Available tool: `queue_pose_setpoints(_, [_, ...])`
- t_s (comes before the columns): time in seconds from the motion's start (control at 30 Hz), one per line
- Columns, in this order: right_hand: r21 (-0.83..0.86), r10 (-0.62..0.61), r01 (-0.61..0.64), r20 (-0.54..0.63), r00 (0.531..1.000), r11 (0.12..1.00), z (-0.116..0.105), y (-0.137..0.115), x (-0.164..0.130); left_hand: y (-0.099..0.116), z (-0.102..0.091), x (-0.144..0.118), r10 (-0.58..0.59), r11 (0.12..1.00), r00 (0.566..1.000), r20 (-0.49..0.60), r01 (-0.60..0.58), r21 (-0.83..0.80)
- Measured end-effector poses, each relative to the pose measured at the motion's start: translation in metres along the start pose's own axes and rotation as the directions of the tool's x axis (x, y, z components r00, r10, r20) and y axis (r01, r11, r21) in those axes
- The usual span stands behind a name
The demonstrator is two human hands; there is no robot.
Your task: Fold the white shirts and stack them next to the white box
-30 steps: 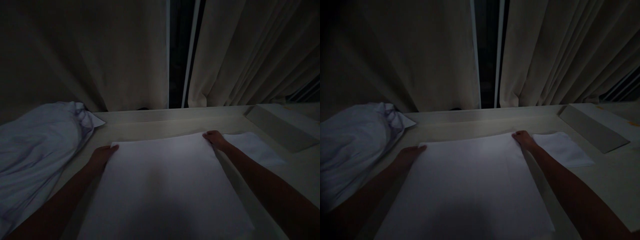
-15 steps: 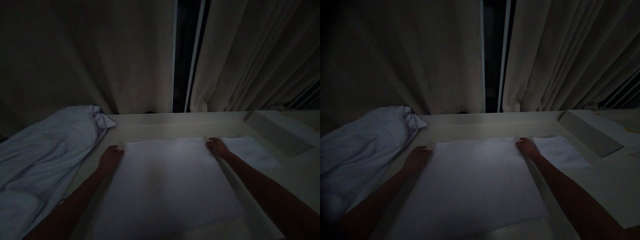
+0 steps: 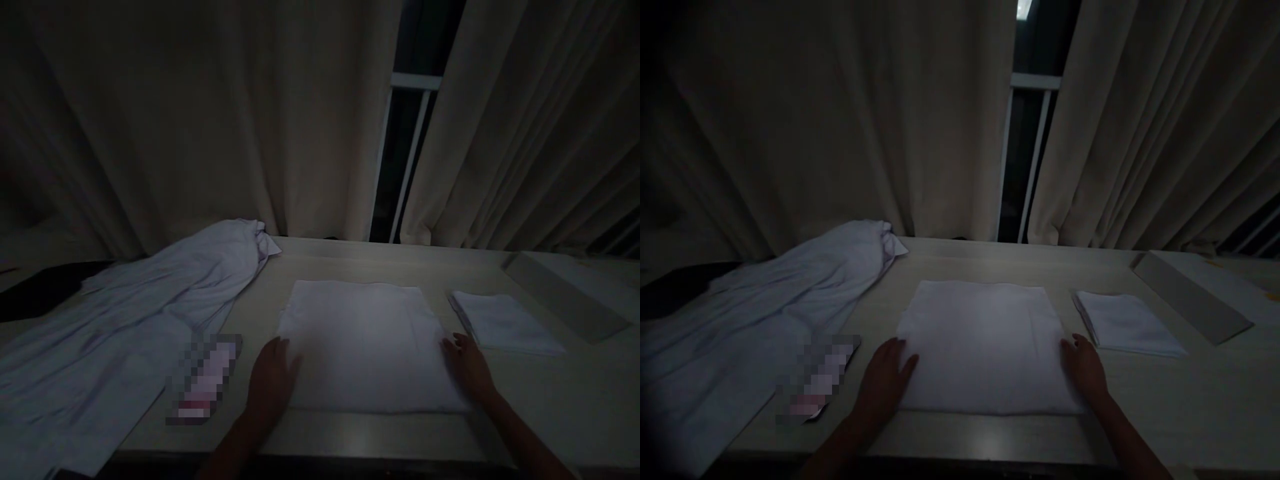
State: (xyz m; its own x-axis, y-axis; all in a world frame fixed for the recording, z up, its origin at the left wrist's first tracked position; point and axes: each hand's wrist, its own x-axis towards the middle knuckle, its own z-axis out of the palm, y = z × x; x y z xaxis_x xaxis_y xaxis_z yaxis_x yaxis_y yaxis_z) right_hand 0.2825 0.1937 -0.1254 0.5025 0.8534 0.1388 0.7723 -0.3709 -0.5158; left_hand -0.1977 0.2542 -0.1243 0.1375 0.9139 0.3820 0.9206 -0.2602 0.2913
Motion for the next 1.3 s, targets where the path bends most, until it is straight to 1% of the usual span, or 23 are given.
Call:
queue_pose_setpoints(0.07, [0.024, 0.001, -0.002, 0.012, 1.0, 1.0, -0.003, 0.007, -0.021, -0.016, -0.002, 0.003, -0.081, 0.995, 0.996, -0.026, 0.08, -0.055])
queue_pose_setpoints(0.17, [0.06, -0.039, 0.039, 0.003, 0.999, 0.997, -0.002, 0.018, -0.053, -0.034, 0.003, 0.001, -0.163, 0.975, 0.984, -0.065, 0.151, -0.163])
queue_pose_setpoints(0.23, [0.105, -0.055, 0.06, -0.045, 0.997, 0.993, 0.001, 0.022, -0.07, -0.041, 0.009, -0.004, -0.197, 0.962, 0.977, -0.087, 0.175, -0.209])
queue_pose_setpoints(0.33, [0.184, 0.02, 0.005, -0.135, 0.991, 0.983, 0.006, 0.021, -0.083, -0.043, 0.014, -0.009, -0.223, 0.953, 0.971, -0.085, 0.199, -0.226])
queue_pose_setpoints(0.43, [0.211, 0.058, -0.016, -0.192, 0.98, 0.977, 0.008, 0.016, -0.084, -0.041, 0.013, -0.01, -0.24, 0.945, 0.969, -0.063, 0.218, -0.242])
queue_pose_setpoints(0.57, [0.242, 0.052, 0.009, -0.242, 0.969, 0.97, 0.008, 0.012, -0.083, -0.04, 0.013, -0.008, -0.266, 0.934, 0.963, -0.04, 0.247, -0.259])
queue_pose_setpoints(0.73, [0.163, -0.019, 0.072, -0.308, 0.951, 0.984, 0.011, 0.014, -0.079, -0.041, 0.016, -0.004, -0.256, 0.946, 0.967, -0.011, 0.247, -0.212])
queue_pose_setpoints(0.83, [0.121, -0.071, 0.114, -0.317, 0.946, 0.986, 0.013, 0.014, -0.076, -0.043, 0.017, -0.003, -0.249, 0.949, 0.968, 0.022, 0.248, -0.197])
queue_pose_setpoints(0.93, [0.098, -0.089, 0.125, -0.306, 0.948, 0.987, 0.014, 0.014, -0.075, -0.046, 0.02, -0.003, -0.256, 0.947, 0.966, 0.043, 0.26, -0.192])
queue_pose_setpoints(1.1, [0.083, -0.1, 0.132, -0.312, 0.945, 0.988, 0.013, 0.011, -0.074, -0.046, 0.022, -0.002, -0.198, 0.966, 0.979, 0.057, 0.205, -0.16])
queue_pose_setpoints(1.2, [0.094, -0.09, 0.126, -0.319, 0.944, 0.988, 0.013, 0.012, -0.074, -0.046, 0.022, 0.0, -0.208, 0.965, 0.975, 0.08, 0.218, -0.147])
queue_pose_setpoints(1.3, [0.118, -0.051, 0.095, -0.332, 0.942, 0.988, 0.013, 0.014, -0.074, -0.045, 0.022, 0.001, -0.237, 0.96, 0.968, 0.079, 0.246, -0.137])
